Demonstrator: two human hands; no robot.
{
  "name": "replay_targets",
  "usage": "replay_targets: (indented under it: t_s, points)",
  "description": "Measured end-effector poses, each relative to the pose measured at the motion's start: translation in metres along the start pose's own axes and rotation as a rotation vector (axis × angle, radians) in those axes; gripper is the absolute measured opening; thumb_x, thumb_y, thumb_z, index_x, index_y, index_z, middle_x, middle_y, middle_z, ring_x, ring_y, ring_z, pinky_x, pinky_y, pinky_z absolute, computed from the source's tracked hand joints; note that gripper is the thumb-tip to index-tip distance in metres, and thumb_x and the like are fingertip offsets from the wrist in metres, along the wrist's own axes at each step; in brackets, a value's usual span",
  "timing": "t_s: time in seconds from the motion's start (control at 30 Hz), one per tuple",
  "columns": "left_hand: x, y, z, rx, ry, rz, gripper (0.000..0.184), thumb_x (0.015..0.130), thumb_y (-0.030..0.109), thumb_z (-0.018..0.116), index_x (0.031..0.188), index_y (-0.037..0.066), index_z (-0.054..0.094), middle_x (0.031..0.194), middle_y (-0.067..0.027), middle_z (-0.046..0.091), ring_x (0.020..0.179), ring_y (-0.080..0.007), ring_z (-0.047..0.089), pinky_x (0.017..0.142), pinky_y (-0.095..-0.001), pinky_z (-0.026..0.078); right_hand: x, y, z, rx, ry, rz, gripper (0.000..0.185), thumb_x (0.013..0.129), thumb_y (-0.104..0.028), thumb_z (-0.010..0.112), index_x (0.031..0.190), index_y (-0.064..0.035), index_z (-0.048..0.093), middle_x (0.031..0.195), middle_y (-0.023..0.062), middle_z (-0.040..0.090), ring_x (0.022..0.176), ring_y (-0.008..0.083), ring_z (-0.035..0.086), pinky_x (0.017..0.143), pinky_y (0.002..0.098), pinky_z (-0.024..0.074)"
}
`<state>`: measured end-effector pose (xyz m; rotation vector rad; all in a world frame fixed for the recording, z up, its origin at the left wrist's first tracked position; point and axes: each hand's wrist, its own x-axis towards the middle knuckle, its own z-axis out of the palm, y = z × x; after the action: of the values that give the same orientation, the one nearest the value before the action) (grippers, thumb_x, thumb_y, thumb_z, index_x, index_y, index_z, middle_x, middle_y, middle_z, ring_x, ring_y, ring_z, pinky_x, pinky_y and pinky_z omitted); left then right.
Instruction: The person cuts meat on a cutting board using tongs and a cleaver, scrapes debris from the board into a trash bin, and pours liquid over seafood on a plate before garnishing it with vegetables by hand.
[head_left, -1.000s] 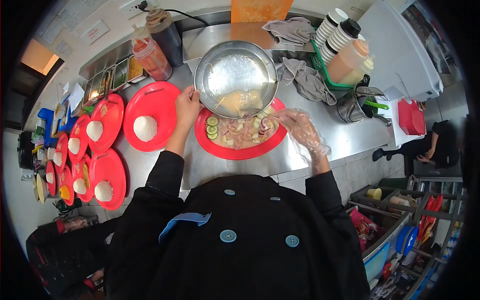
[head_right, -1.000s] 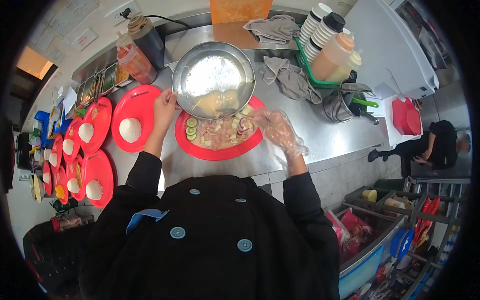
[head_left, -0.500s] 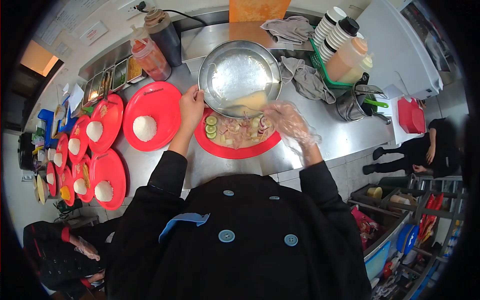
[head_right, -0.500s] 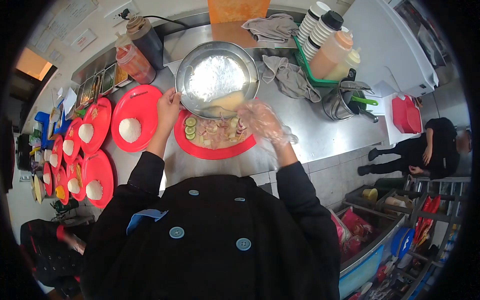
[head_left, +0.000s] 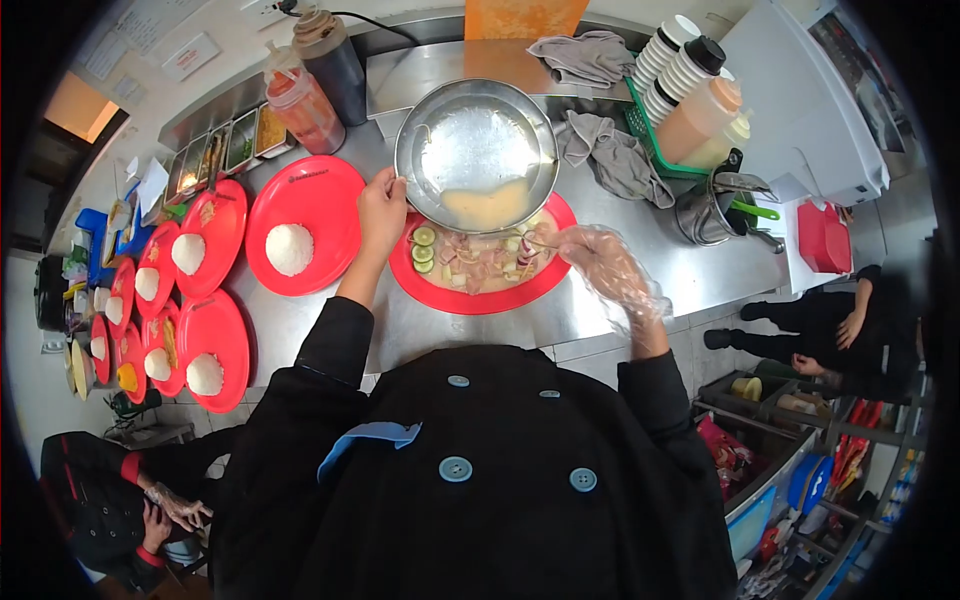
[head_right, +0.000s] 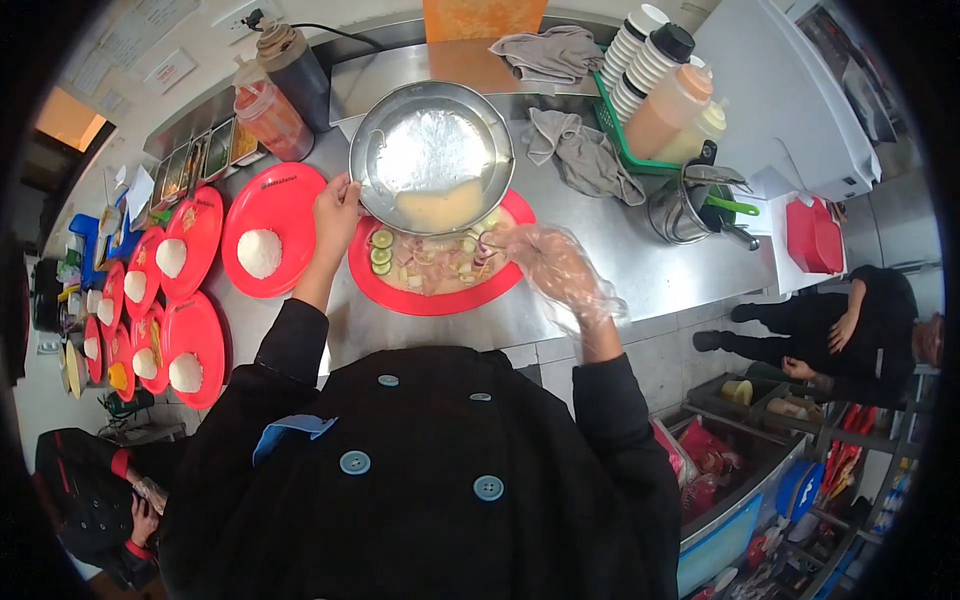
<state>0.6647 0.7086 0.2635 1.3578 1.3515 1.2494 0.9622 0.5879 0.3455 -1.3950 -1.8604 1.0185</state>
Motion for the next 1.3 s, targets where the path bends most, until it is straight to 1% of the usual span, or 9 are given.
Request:
replay_targets:
  t_s: [0.3,0.53,0.6,0.63,0.83,0.9,1.03,1.1,1.3]
  points:
    - [0.021,0.006,-0.018,0.019,-0.008,-0.029,0.023,0.09,0.006,0.05,0.107,-0.006,0.059,0.08,-0.0098,0.067,0.059,-0.0111,0.062,0.051,-0.0251,0.052,0.024,0.019,0.003,0.055,0.276,0.058,0.02,0.09,-0.009,0.052,0.102,0.0019,0.065,0.089,0.0108,0.066,0.083,0.0146,0.058,0.078,0.0289,0.046]
    - [0.019,0.001,-0.017,0.024,-0.013,-0.009,0.026,0.09,0.007,0.05,0.11,-0.007,0.058,0.081,-0.0108,0.068,0.059,-0.0107,0.062,0.05,-0.0249,0.052,0.028,0.016,0.007,-0.009,0.114,0.049,0.02,0.09,-0.008,0.052,0.099,0.0042,0.065,0.089,0.0118,0.066,0.086,0.015,0.058,0.079,0.0304,0.046]
    - [0.017,-0.002,-0.018,0.021,0.003,-0.002,0.026,0.09,0.007,0.051,0.11,-0.008,0.058,0.081,-0.0108,0.068,0.059,-0.0106,0.062,0.05,-0.025,0.052,0.018,0.016,0.006,0.05,0.03,0.022,0.018,0.086,-0.011,0.054,0.093,0.0014,0.065,0.085,0.0172,0.066,0.079,0.0284,0.063,0.074,0.0345,0.0478]
    - [0.016,-0.003,-0.018,0.047,0.003,-0.005,0.027,0.09,0.007,0.051,0.111,-0.009,0.057,0.081,-0.0113,0.067,0.06,-0.0109,0.062,0.05,-0.0251,0.052,0.012,0.019,0.006,0.05,0.028,0.022,0.018,0.086,-0.011,0.054,0.093,0.0014,0.065,0.085,0.0172,0.066,0.079,0.0284,0.063,0.074,0.0345,0.0478]
    - [0.02,0.002,-0.021,0.057,0.005,-0.047,0.026,0.09,0.007,0.05,0.11,-0.009,0.057,0.082,-0.0117,0.067,0.06,-0.0128,0.063,0.051,-0.0251,0.053,-0.01,0.029,0.021,-0.194,0.051,-0.028,0.015,0.084,-0.014,0.058,0.091,-0.005,0.068,0.087,0.0151,0.066,0.081,0.0303,0.062,0.075,0.0384,0.0485]
    - [0.024,0.007,-0.024,0.031,0.012,-0.063,0.025,0.09,0.007,0.05,0.108,-0.009,0.058,0.082,-0.0113,0.067,0.061,-0.0133,0.063,0.051,-0.0249,0.053,-0.013,0.022,0.03,-0.329,0.078,0.062,0.016,0.085,-0.012,0.058,0.095,-0.0032,0.067,0.091,0.016,0.065,0.086,0.0302,0.061,0.079,0.037,0.0468]
    - [0.028,0.021,-0.032,-0.051,-0.016,-0.089,0.024,0.091,0.007,0.048,0.106,-0.009,0.058,0.085,-0.0107,0.066,0.063,-0.0136,0.063,0.053,-0.0247,0.054,-0.01,0.002,0.027,-0.328,0.162,0.063,0.015,0.084,-0.013,0.059,0.094,-0.0047,0.067,0.09,0.0151,0.066,0.085,0.0313,0.061,0.077,0.0384,0.0475]
    - [0.03,0.023,-0.036,-0.059,-0.024,-0.094,0.024,0.091,0.007,0.047,0.106,-0.01,0.058,0.086,-0.0108,0.066,0.064,-0.0137,0.064,0.054,-0.0248,0.054,-0.01,0.016,0.038,-0.513,0.223,-0.1,0.008,0.08,-0.015,0.062,0.084,-0.0112,0.068,0.085,0.0097,0.067,0.082,0.0298,0.062,0.074,0.0409,0.0489]
    - [0.03,0.021,-0.044,-0.106,-0.029,-0.123,0.025,0.091,0.007,0.047,0.108,-0.009,0.056,0.088,-0.011,0.066,0.066,-0.0148,0.064,0.055,-0.025,0.055,0.0,0.019,0.019,-0.445,0.29,0.032,0.014,0.082,-0.013,0.062,0.09,-0.0044,0.069,0.089,0.0159,0.067,0.084,0.0331,0.063,0.076,0.0398,0.049]
